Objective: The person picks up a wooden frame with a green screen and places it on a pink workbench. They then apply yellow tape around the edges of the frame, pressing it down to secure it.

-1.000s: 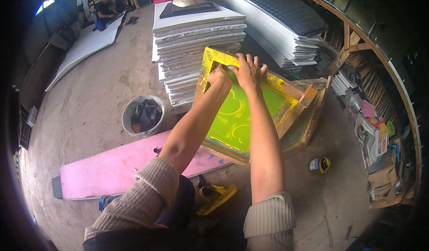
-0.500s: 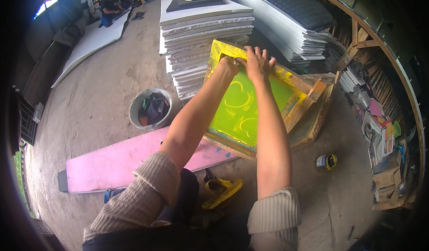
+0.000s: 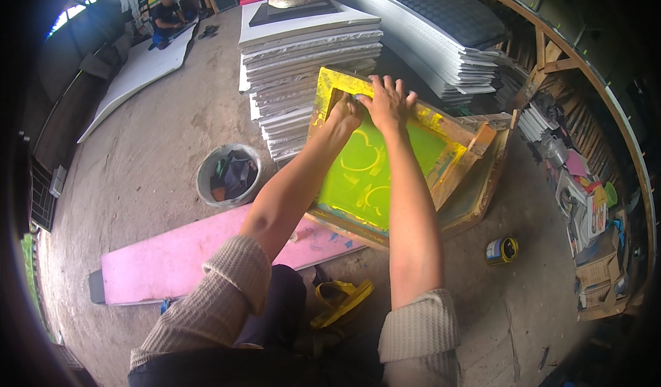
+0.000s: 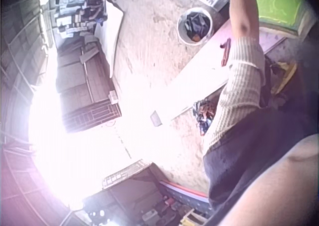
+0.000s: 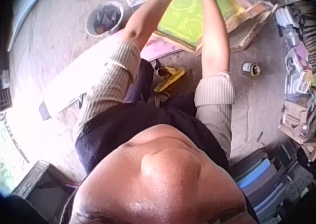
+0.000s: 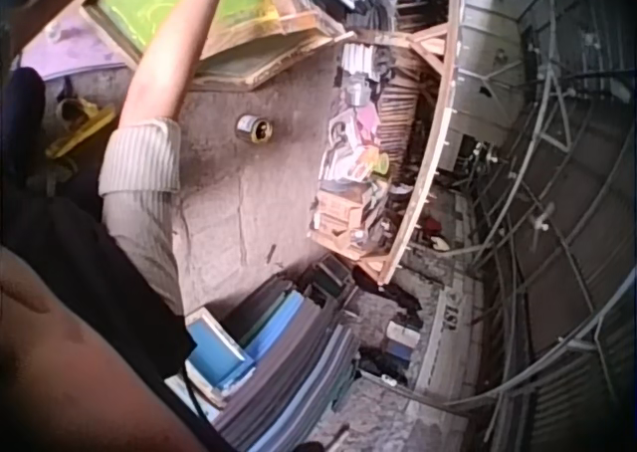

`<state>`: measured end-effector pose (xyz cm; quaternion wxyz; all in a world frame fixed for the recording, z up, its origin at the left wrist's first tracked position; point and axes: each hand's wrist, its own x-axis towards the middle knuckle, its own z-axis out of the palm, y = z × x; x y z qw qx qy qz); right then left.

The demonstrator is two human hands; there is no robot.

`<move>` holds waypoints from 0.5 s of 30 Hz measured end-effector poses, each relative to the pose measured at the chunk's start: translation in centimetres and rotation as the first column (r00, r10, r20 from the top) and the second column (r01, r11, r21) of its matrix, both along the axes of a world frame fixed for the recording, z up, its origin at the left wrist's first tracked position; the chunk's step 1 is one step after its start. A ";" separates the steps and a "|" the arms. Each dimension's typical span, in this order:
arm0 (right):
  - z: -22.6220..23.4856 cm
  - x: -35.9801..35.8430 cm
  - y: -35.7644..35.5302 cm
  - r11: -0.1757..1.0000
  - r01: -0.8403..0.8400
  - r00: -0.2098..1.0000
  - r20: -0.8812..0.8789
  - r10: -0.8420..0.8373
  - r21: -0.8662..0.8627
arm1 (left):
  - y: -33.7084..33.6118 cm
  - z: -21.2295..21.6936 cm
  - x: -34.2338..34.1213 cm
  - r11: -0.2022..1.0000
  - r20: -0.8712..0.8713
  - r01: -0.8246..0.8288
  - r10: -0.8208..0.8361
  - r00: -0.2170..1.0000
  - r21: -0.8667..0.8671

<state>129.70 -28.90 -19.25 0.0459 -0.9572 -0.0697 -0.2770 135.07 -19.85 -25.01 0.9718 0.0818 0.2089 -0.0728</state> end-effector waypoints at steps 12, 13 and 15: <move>-1.1 0.7 -1.7 1.000 -0.007 1.000 0.005 0.007 -0.008 | -2.8 -1.1 -1.1 0.948 -0.035 -0.153 0.169 0.985 0.279; -1.2 0.3 -2.0 1.000 0.024 0.999 -0.030 -0.024 -0.014 | -2.9 -1.9 -0.6 0.928 -0.069 -0.108 0.142 0.987 0.356; -1.2 -0.1 -3.0 0.997 0.068 0.996 -0.054 -0.071 -0.045 | -3.2 -3.9 1.2 0.953 -0.045 0.030 -0.017 0.999 0.300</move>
